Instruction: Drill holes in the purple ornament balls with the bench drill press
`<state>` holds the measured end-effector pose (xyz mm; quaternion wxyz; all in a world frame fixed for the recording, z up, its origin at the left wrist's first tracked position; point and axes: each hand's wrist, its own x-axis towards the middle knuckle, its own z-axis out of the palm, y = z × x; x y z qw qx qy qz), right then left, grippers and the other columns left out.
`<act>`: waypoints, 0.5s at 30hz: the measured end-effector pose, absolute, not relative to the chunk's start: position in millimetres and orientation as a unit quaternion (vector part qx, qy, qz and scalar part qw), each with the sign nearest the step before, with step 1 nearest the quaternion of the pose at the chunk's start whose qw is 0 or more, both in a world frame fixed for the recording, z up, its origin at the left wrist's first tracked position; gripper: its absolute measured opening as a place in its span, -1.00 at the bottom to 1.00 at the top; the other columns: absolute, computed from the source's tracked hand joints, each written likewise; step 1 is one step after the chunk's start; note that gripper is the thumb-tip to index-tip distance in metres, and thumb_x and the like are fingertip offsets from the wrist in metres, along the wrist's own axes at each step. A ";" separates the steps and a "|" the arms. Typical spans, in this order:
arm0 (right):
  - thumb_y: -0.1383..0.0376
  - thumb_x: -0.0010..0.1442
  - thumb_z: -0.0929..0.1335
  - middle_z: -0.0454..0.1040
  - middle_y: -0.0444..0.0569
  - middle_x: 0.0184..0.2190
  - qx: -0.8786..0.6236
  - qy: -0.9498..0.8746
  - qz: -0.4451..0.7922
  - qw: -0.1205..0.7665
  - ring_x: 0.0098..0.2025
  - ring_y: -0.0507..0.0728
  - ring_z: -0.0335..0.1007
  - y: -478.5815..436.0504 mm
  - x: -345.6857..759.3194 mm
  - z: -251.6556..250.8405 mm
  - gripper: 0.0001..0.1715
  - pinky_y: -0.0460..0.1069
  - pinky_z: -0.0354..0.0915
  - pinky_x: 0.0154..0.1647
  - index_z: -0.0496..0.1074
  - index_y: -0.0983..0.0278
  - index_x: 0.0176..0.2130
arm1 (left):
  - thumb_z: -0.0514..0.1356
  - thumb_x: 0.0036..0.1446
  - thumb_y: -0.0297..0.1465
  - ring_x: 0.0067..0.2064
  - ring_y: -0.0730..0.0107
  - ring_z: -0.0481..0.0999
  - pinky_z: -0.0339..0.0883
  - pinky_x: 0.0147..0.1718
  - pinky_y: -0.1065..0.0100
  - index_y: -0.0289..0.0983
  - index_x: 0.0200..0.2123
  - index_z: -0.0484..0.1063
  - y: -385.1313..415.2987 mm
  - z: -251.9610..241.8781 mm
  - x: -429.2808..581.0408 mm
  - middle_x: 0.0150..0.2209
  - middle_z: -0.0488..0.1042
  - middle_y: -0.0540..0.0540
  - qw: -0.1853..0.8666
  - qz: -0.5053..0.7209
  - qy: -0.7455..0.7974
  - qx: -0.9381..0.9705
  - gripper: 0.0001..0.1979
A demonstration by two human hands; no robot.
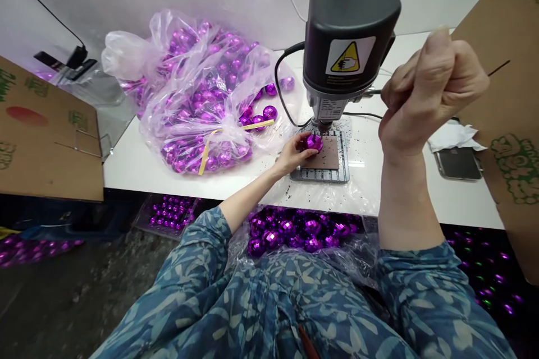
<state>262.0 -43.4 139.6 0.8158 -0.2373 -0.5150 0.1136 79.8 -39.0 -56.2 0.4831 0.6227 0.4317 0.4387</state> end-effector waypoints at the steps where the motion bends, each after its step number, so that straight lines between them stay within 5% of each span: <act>1: -0.22 0.26 0.38 -0.04 -0.26 -0.75 -0.238 -0.513 0.112 0.817 -0.71 -0.24 -0.07 -43.5 261.7 139.6 -0.10 -0.18 -0.15 -0.63 -0.10 0.35 -0.56 | 0.54 0.10 -0.27 0.09 0.12 0.64 0.52 0.16 0.02 -0.24 0.21 0.50 -39.1 -55.3 81.5 0.14 0.63 -0.25 0.465 0.434 0.439 0.634 -0.36; 15: -0.23 0.26 0.35 -0.05 -0.26 -0.74 -0.249 -0.527 0.102 0.806 -0.71 -0.27 -0.05 -42.6 261.4 141.2 -0.09 -0.22 -0.14 -0.61 -0.14 0.38 -0.55 | 0.51 0.15 -0.40 0.15 0.01 0.61 0.54 0.15 -0.07 -0.24 0.17 0.42 -53.8 -55.4 101.2 0.13 0.58 -0.26 0.314 0.406 0.443 0.735 -0.44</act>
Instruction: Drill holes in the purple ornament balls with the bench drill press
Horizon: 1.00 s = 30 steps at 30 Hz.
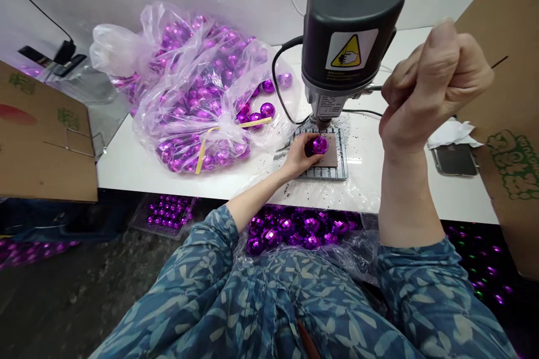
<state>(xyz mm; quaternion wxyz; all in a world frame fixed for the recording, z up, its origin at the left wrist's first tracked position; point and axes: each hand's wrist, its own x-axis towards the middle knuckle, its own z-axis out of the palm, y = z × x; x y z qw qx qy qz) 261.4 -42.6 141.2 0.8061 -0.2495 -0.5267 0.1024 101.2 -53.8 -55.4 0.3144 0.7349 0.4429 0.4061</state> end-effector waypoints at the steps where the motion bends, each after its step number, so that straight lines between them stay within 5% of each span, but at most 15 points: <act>1: -0.25 0.25 0.35 -0.06 -0.26 -0.74 -0.256 -0.527 0.102 0.804 -0.71 -0.26 -0.05 -42.7 261.8 141.2 -0.08 -0.22 -0.14 -0.62 -0.15 0.37 -0.54 | 0.51 0.14 -0.40 0.14 0.00 0.62 0.54 0.15 -0.08 -0.24 0.17 0.42 -53.1 -55.7 101.5 0.13 0.58 -0.26 0.318 0.407 0.445 0.732 -0.43; 8: -0.16 0.25 0.42 -0.07 -0.24 -0.75 -0.227 -0.514 0.115 0.819 -0.72 -0.20 -0.05 -48.1 262.9 133.2 -0.10 -0.15 -0.16 -0.63 -0.14 0.34 -0.57 | 0.52 0.14 -0.38 0.17 -0.02 0.60 0.52 0.18 -0.14 -0.20 0.18 0.44 -50.9 -58.2 101.0 0.13 0.59 -0.26 0.334 0.405 0.445 0.726 -0.42; 14: -0.15 0.26 0.42 -0.27 -0.19 -0.77 -0.205 -0.485 0.061 0.848 -0.73 -0.18 -0.17 -49.4 256.5 119.4 -0.03 -0.11 -0.24 -0.68 -0.24 0.33 -0.60 | 0.53 0.11 -0.39 0.16 -0.03 0.61 0.52 0.18 -0.17 -0.23 0.17 0.43 -50.7 -59.5 100.6 0.12 0.61 -0.27 0.331 0.410 0.441 0.726 -0.41; 23: 0.06 0.38 0.35 -0.24 -0.25 -0.73 -0.166 -0.521 -0.010 0.837 -0.70 -0.26 -0.20 -37.0 269.0 87.0 -0.19 -0.27 -0.10 -0.66 -0.27 0.35 -0.53 | 0.54 0.10 -0.34 0.09 0.02 0.68 0.59 0.13 -0.13 -0.18 0.08 0.36 -54.1 -66.2 102.0 0.05 0.62 -0.22 0.380 0.465 0.416 0.683 -0.43; 30: 0.05 0.41 0.33 -0.16 -0.32 -0.69 -0.132 -0.546 -0.053 0.825 -0.63 -0.27 -0.20 -27.9 274.4 64.7 -0.36 -0.31 -0.05 -0.57 0.11 0.41 -0.51 | 0.53 0.10 -0.35 0.11 0.01 0.68 0.59 0.14 -0.11 -0.15 0.05 0.33 -54.8 -65.3 103.2 0.06 0.62 -0.20 0.382 0.469 0.413 0.681 -0.45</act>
